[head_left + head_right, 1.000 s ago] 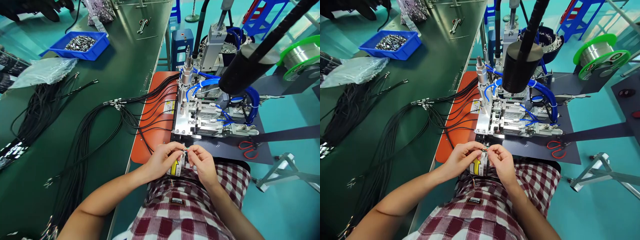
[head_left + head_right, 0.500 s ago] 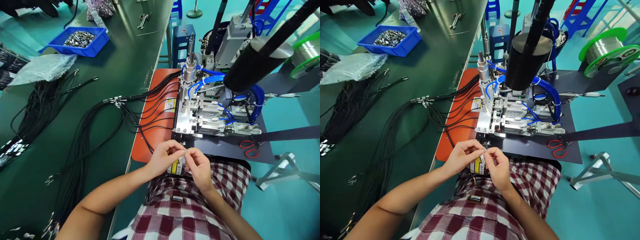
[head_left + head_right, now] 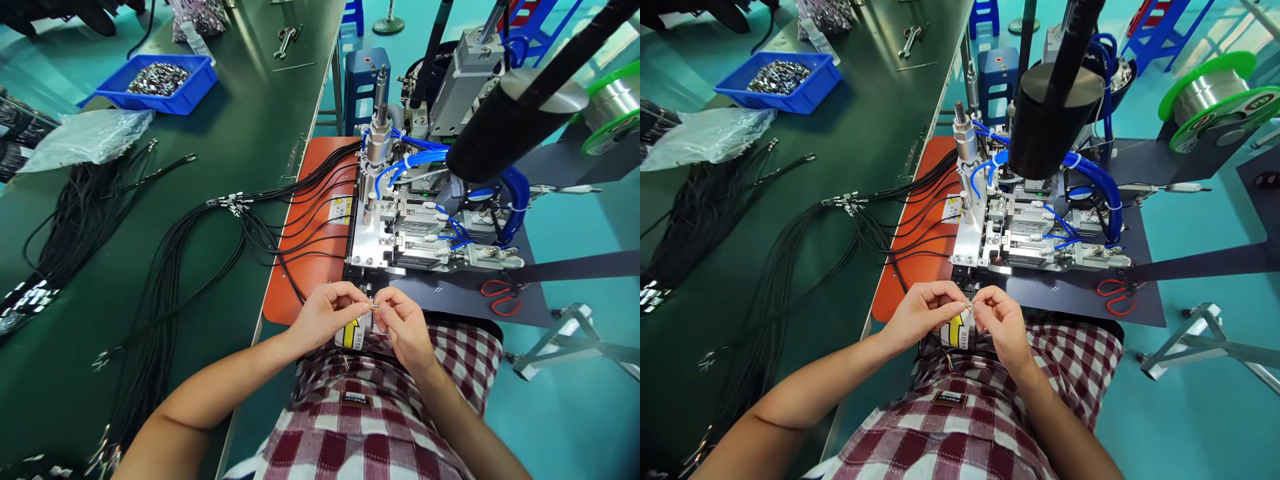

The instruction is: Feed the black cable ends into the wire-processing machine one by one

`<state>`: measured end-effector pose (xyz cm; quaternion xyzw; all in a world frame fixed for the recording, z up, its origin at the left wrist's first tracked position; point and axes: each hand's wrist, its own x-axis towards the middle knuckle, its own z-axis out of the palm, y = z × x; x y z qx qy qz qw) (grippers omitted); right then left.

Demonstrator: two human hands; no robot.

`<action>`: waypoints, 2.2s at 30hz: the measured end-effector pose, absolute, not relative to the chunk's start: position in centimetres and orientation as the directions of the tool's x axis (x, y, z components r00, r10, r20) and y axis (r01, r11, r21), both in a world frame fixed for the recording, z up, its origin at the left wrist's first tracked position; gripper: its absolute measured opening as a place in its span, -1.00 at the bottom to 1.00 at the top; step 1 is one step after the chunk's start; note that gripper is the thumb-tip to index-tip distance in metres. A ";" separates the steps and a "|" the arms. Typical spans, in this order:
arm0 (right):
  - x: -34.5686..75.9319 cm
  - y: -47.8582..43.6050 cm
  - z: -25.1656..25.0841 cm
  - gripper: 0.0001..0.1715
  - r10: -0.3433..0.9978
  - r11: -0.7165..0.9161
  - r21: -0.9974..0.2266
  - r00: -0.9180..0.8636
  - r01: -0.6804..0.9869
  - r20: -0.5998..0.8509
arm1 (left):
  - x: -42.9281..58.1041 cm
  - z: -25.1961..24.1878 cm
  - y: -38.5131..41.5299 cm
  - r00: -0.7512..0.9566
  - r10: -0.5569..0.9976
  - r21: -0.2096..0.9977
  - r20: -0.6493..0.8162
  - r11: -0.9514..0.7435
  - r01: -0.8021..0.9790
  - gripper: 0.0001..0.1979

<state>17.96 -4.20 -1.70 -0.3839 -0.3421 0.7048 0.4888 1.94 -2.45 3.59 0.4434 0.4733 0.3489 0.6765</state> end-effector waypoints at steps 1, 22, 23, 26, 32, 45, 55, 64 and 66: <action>17.9 -4.2 -1.7 -0.84 0.950 -0.294 -0.850 -0.228 -0.436 -0.212 | 1.9 3.6 -2.4 0.317 0.889 0.929 -0.330 0.366 -0.058 -0.80; 18.2 -4.4 -1.8 -0.84 0.946 -0.294 -0.858 -0.253 -0.420 -0.201 | 1.4 3.6 -2.1 0.397 0.849 0.909 -0.349 0.410 -0.078 -0.84; 18.3 -4.4 -1.8 -0.84 0.945 -0.294 -0.865 -0.261 -0.408 -0.198 | 1.4 3.7 -2.1 0.403 0.843 0.906 -0.356 0.417 -0.074 -0.83; 18.6 -4.2 -1.9 -0.81 0.929 -0.307 -0.882 -0.315 -0.356 -0.196 | 1.3 3.8 -1.9 0.431 0.822 0.899 -0.372 0.435 -0.053 -0.79; 19.5 -3.3 -1.5 -0.75 0.873 -0.354 -0.895 -0.438 -0.270 -0.213 | 1.4 3.4 -2.1 0.449 0.800 0.907 -0.398 0.417 0.062 -0.78; 19.5 -4.1 -0.7 -0.77 0.964 -0.074 -0.990 -0.246 0.120 -0.102 | 2.3 3.0 -2.4 0.238 0.912 0.942 -0.334 0.325 0.078 -0.85; 19.0 -3.4 -0.3 -0.79 0.945 0.157 -0.967 -0.315 0.201 0.087 | 2.3 3.0 -2.3 0.265 0.895 0.933 -0.358 0.355 0.063 -0.83; 18.6 -3.4 -1.6 -0.71 0.963 -0.048 -0.998 -0.269 -0.043 -0.035 | 2.3 2.2 -2.3 0.230 0.918 0.942 -0.323 0.335 -0.015 -0.75; 18.6 -3.5 -1.8 -0.71 0.965 -0.050 -0.998 -0.259 -0.050 -0.035 | 2.2 2.4 -2.1 0.259 0.908 0.936 -0.330 0.349 -0.031 -0.75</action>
